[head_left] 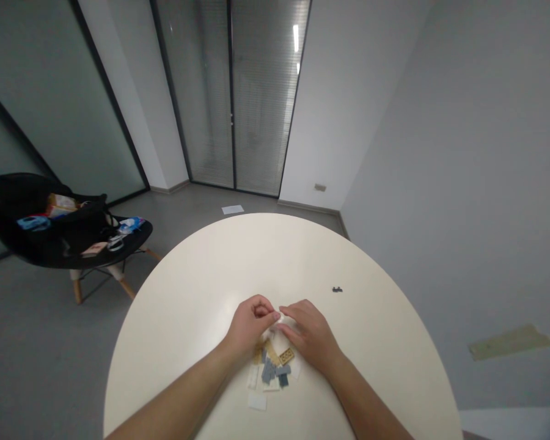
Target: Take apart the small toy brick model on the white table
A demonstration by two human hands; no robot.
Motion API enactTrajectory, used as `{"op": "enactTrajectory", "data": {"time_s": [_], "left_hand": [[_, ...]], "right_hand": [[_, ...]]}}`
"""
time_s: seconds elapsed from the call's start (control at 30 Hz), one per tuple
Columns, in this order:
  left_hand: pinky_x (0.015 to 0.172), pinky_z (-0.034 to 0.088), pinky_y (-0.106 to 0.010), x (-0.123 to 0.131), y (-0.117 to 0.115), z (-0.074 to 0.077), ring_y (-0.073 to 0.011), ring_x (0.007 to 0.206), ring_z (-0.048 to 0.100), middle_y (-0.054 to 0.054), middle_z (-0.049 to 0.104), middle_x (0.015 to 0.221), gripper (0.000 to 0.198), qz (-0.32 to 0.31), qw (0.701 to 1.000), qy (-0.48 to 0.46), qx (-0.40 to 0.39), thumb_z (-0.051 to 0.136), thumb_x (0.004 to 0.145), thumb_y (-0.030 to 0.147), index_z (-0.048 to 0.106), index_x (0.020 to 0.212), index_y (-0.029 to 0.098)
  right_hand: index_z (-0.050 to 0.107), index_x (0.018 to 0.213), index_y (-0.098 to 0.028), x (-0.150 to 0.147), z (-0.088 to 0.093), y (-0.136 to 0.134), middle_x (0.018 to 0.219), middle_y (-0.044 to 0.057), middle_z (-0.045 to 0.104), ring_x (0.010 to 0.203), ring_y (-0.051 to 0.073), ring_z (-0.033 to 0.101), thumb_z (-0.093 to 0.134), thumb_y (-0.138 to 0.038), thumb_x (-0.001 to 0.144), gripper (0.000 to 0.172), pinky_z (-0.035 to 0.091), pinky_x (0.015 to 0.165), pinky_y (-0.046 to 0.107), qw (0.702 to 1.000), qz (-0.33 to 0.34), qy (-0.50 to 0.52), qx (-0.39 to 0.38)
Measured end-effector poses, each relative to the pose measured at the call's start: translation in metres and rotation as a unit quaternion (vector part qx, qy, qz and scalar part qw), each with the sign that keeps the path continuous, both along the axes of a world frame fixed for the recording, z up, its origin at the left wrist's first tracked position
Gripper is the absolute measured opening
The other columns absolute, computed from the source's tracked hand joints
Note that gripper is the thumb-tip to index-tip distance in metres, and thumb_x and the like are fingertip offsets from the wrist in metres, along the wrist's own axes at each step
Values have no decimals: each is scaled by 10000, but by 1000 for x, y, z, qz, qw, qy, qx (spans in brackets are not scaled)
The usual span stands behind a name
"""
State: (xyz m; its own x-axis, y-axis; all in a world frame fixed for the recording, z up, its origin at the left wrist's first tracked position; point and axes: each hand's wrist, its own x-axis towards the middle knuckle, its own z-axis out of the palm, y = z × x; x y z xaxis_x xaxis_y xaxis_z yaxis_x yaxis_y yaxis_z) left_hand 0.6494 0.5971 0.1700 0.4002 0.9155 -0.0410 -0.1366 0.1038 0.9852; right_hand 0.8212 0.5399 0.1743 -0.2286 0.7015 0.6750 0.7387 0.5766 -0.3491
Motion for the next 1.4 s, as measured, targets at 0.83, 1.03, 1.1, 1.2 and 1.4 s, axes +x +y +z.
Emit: {"op": "enactTrajectory", "data": {"time_s": [0.83,1.03,1.1,1.2,1.4], "left_hand": [[594,397,-241,-1,1,-10,-127,597,535,6,609,630,175,-40,997,61,38,719,741,311,650,763,152],[589,388,-241,-2,2,-9,-126,592,527,4,602,628,164,-37,996,73,45,711,743,304,655,755,151],[587,387,-241,-3,3,-9,-126,591,523,6,595,622,150,-37,995,82,53,702,749,296,656,750,154],[591,390,-245,-5,4,-9,-125,589,520,7,594,621,139,-39,993,88,64,691,757,290,654,752,157],[587,387,-252,-8,8,-8,-130,580,516,2,589,609,136,-31,992,94,73,675,755,293,651,744,159]], "right_hand": [[706,855,-184,71,-8,11,862,82,736,817,213,649,553,-382,916,257,505,816,380,957,-288,24,23],[746,859,-170,123,-17,4,884,108,742,779,249,623,511,-478,860,387,464,789,385,881,-465,40,-77],[754,880,-167,135,-21,1,898,111,744,770,251,628,505,-469,844,393,461,768,378,859,-497,38,-118],[759,910,-163,142,-26,0,916,109,745,797,256,642,490,-446,840,397,464,751,364,839,-522,25,-154],[759,967,-202,138,-26,0,1020,89,733,878,258,641,489,-393,877,343,471,730,343,812,-544,-27,-212]]}}
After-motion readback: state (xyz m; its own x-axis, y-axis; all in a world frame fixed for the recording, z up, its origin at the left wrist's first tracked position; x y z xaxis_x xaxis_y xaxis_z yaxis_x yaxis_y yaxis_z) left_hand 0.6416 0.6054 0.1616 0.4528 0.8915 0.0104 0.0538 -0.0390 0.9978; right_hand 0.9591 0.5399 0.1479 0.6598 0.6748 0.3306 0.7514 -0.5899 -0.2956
